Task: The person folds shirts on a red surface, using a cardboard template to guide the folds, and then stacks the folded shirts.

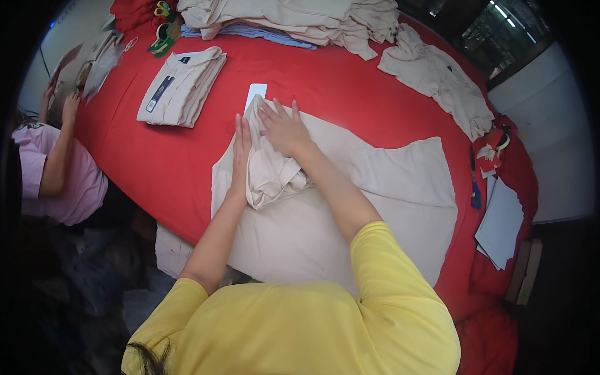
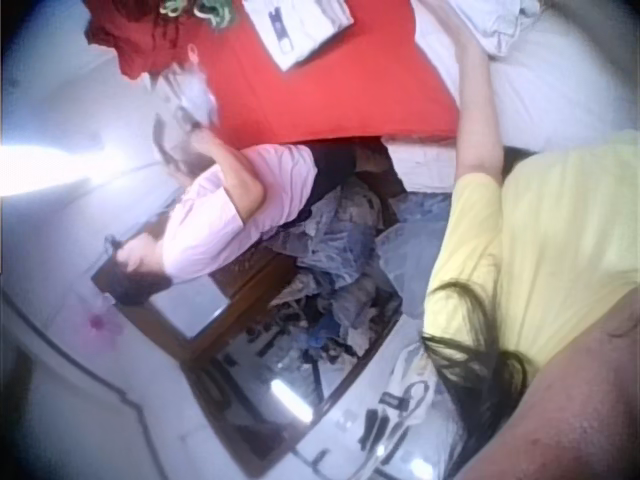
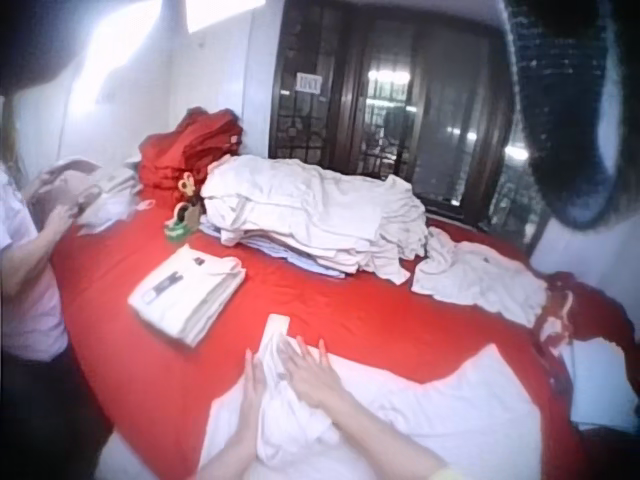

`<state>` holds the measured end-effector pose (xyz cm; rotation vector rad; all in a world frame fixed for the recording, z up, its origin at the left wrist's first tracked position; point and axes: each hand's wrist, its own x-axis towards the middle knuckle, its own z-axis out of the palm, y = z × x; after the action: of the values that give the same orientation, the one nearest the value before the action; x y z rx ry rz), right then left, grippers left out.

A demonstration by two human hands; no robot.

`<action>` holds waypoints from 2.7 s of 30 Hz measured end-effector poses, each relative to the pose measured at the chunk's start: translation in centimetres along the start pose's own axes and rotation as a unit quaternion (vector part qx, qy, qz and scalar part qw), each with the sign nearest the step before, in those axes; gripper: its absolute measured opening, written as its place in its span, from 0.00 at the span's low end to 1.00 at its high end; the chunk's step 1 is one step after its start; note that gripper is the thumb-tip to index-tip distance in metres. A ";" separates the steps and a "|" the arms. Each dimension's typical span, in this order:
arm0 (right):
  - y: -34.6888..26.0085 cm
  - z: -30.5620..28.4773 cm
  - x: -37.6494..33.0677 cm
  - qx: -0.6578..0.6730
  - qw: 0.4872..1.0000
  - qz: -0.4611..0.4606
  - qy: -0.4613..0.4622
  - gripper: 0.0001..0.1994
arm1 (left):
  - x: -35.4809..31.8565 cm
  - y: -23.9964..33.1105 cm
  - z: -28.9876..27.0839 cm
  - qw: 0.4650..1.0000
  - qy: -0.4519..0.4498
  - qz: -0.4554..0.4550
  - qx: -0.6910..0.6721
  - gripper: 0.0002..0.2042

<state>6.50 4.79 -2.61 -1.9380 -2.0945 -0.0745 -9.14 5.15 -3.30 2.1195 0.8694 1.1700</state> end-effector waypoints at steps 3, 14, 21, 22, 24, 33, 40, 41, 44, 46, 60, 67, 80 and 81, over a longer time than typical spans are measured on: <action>1.6 -1.5 0.0 0.153 0.985 -0.012 -0.074 0.22 | 0.0 -1.7 0.1 0.994 -0.094 -0.033 0.040 0.31; 23.8 -14.2 -29.1 -0.281 0.872 0.390 0.091 0.11 | 0.7 -1.5 0.3 0.907 -0.013 0.273 0.321 0.11; 12.9 -22.0 -40.9 -0.324 0.800 0.433 0.261 0.09 | 0.2 -2.5 -1.1 0.970 -0.143 0.154 0.123 0.11; 11.9 -21.0 -43.0 -0.279 0.813 0.458 0.228 0.09 | 0.3 -2.9 -1.1 0.974 -0.143 0.141 0.107 0.11; 9.9 -19.1 -46.1 -0.226 0.823 0.495 0.166 0.10 | 0.5 -3.5 -0.8 0.980 -0.144 0.111 0.076 0.11; 16.0 -14.0 -43.8 0.009 0.888 0.449 0.101 0.26 | 0.9 0.5 -3.5 0.940 -0.260 0.158 0.154 0.14; 21.9 -13.2 -39.8 -0.154 0.814 0.558 0.036 0.34 | -0.7 -1.4 -2.8 0.963 -0.210 0.102 0.132 0.16; 21.7 -13.3 -39.0 -0.176 0.803 0.568 0.026 0.34 | -1.0 -1.5 -3.1 0.965 -0.201 0.095 0.136 0.16; 19.3 -13.4 -36.7 -0.205 0.784 0.585 0.034 0.31 | -1.6 -2.0 -3.4 0.967 -0.178 0.103 0.148 0.17; 14.1 -12.7 -34.7 -0.169 0.788 0.586 0.078 0.28 | -1.8 -1.5 -3.7 0.970 -0.152 0.110 0.152 0.17; -12.2 -14.1 -14.8 0.074 0.987 -0.144 0.019 0.12 | -1.5 -1.6 -4.0 0.973 -0.170 0.095 0.123 0.08; -20.0 -13.2 -24.4 0.269 0.952 -0.104 -0.099 0.19 | -1.5 -1.0 -3.2 0.975 -0.149 0.111 0.122 0.11; 8.1 -14.9 -24.6 0.448 0.746 0.484 0.093 0.20 | 2.7 0.5 -5.2 0.909 -0.381 0.006 0.167 0.27; 8.3 -14.3 -24.7 0.418 0.783 0.456 0.069 0.24 | 2.9 0.9 -5.4 0.900 -0.396 0.002 0.182 0.29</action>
<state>18.56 -21.63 3.76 -1.9633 -0.6499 0.7451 -12.45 7.60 1.33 2.5672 0.7099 0.0583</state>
